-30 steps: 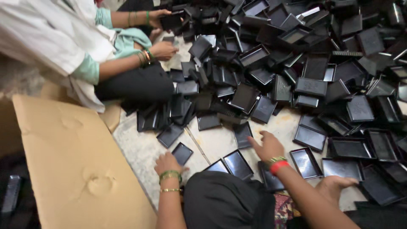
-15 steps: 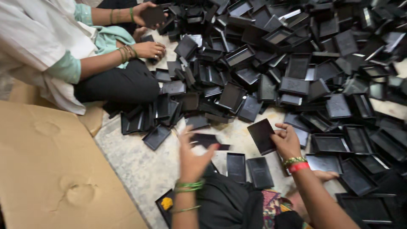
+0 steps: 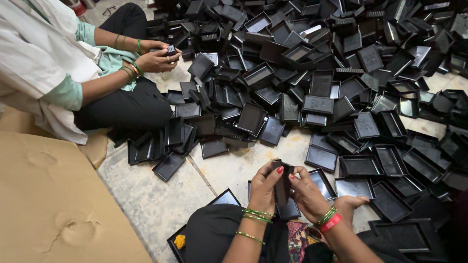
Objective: The person sits on the floor and repeatedly picks up small black rectangular boxes from a large pile, opens them, and places them back down. The action is repetitive and continuous throughout the clip.
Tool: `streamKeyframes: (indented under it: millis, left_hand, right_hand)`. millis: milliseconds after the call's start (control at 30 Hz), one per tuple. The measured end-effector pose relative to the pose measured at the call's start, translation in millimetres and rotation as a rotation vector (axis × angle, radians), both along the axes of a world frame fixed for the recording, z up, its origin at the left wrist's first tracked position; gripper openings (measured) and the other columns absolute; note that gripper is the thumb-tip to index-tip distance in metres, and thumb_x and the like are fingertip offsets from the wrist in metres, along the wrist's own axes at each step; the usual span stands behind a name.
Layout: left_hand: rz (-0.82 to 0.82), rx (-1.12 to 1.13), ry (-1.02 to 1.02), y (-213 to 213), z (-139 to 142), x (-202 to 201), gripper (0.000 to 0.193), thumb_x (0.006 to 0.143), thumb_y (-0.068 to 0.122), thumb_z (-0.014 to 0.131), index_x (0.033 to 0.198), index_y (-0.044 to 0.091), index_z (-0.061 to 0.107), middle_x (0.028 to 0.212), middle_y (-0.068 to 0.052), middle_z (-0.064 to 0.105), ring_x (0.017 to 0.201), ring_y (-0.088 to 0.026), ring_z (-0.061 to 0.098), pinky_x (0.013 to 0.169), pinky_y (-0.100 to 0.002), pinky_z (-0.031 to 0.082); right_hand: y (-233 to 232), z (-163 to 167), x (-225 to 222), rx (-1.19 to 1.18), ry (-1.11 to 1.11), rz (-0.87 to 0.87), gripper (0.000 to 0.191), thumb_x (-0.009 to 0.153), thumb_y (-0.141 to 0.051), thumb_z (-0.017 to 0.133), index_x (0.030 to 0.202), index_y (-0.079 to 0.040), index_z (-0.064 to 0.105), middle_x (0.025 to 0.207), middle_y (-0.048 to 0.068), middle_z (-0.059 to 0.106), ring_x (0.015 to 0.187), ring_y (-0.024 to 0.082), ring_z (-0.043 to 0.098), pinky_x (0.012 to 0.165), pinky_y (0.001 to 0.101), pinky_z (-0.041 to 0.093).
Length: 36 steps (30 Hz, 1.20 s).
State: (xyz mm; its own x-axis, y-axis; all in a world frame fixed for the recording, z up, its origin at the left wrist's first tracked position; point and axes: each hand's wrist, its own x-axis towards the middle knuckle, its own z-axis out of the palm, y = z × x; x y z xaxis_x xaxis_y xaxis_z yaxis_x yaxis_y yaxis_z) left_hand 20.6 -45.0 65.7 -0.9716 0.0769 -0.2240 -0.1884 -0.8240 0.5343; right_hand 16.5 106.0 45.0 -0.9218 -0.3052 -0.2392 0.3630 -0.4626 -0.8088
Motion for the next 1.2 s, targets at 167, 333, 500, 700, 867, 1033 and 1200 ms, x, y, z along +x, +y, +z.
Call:
streamKeyframes:
  millis: [167, 333, 500, 700, 867, 1033, 1200]
  left_hand:
    - [-0.082, 0.070, 0.051, -8, 3, -2, 0.045, 0.090, 0.011, 0.076, 0.131, -0.002, 0.063, 0.116, -0.007, 0.071, 0.104, -0.014, 0.068, 0.096, -0.030, 0.053]
    - [0.054, -0.280, 0.187, -2, 3, -2, 0.063, 0.081, 0.007, 0.082, 0.139, -0.002, 0.057, 0.120, -0.009, 0.069, 0.106, -0.014, 0.066, 0.097, -0.030, 0.054]
    - [0.136, -0.397, 0.088, 12, 0, -5, 0.064, 0.081, 0.009, 0.084, 0.138, -0.004, 0.058, 0.121, -0.011, 0.067, 0.103, -0.013, 0.066, 0.092, -0.028, 0.055]
    - [0.187, -0.242, 0.069, 14, -10, -10, 0.062, 0.083, 0.012, 0.081, 0.138, -0.003, 0.056, 0.121, -0.009, 0.068, 0.103, -0.013, 0.068, 0.092, -0.028, 0.056]
    - [0.180, -0.137, 0.052, 20, -21, -11, 0.061, 0.087, 0.013, 0.078, 0.140, -0.004, 0.054, 0.118, -0.011, 0.068, 0.101, -0.015, 0.068, 0.091, -0.029, 0.056]
    - [0.205, -0.152, 0.048, 24, -23, -10, 0.061, 0.089, 0.017, 0.076, 0.141, -0.002, 0.051, 0.122, -0.006, 0.066, 0.109, -0.012, 0.065, 0.096, -0.028, 0.054]
    - [0.199, -0.221, 0.077, 27, -23, -9, 0.060, 0.088, 0.015, 0.078, 0.139, -0.006, 0.054, 0.122, -0.007, 0.067, 0.109, -0.012, 0.064, 0.097, -0.027, 0.052]
  right_hand:
    - [-7, 12, -7, -0.102, -0.066, -0.025, 0.031, 0.099, -0.028, 0.058, 0.127, -0.018, 0.050, 0.113, 0.002, 0.065, 0.102, 0.016, 0.063, 0.082, 0.0363, 0.053]
    - [-3, 29, -17, 0.056, 0.033, -0.121, 0.043, 0.100, -0.023, 0.056, 0.141, -0.015, 0.051, 0.117, 0.003, 0.067, 0.103, 0.014, 0.065, 0.088, 0.0311, 0.053]
    - [-24, 32, -7, 0.090, 0.164, -0.175, 0.045, 0.101, -0.019, 0.058, 0.145, -0.012, 0.051, 0.115, 0.008, 0.067, 0.098, 0.015, 0.066, 0.085, 0.0292, 0.055]
    - [-32, 38, -2, 0.044, 0.085, -0.252, 0.045, 0.101, -0.020, 0.055, 0.144, -0.010, 0.051, 0.117, 0.008, 0.068, 0.101, 0.014, 0.066, 0.088, 0.0293, 0.055]
    - [-44, 33, 7, 0.269, 0.259, -0.314, 0.045, 0.104, -0.016, 0.057, 0.149, -0.008, 0.050, 0.119, 0.007, 0.063, 0.111, 0.013, 0.059, 0.096, 0.0282, 0.049]
    - [-39, 32, 5, 0.260, 0.225, -0.252, 0.043, 0.102, -0.016, 0.054, 0.144, -0.008, 0.054, 0.126, 0.004, 0.066, 0.112, 0.013, 0.061, 0.097, 0.0278, 0.049]
    - [-27, 38, 0, 0.318, 0.277, -0.255, 0.046, 0.100, -0.014, 0.059, 0.145, -0.007, 0.055, 0.124, 0.007, 0.066, 0.110, 0.013, 0.061, 0.096, 0.0284, 0.049]
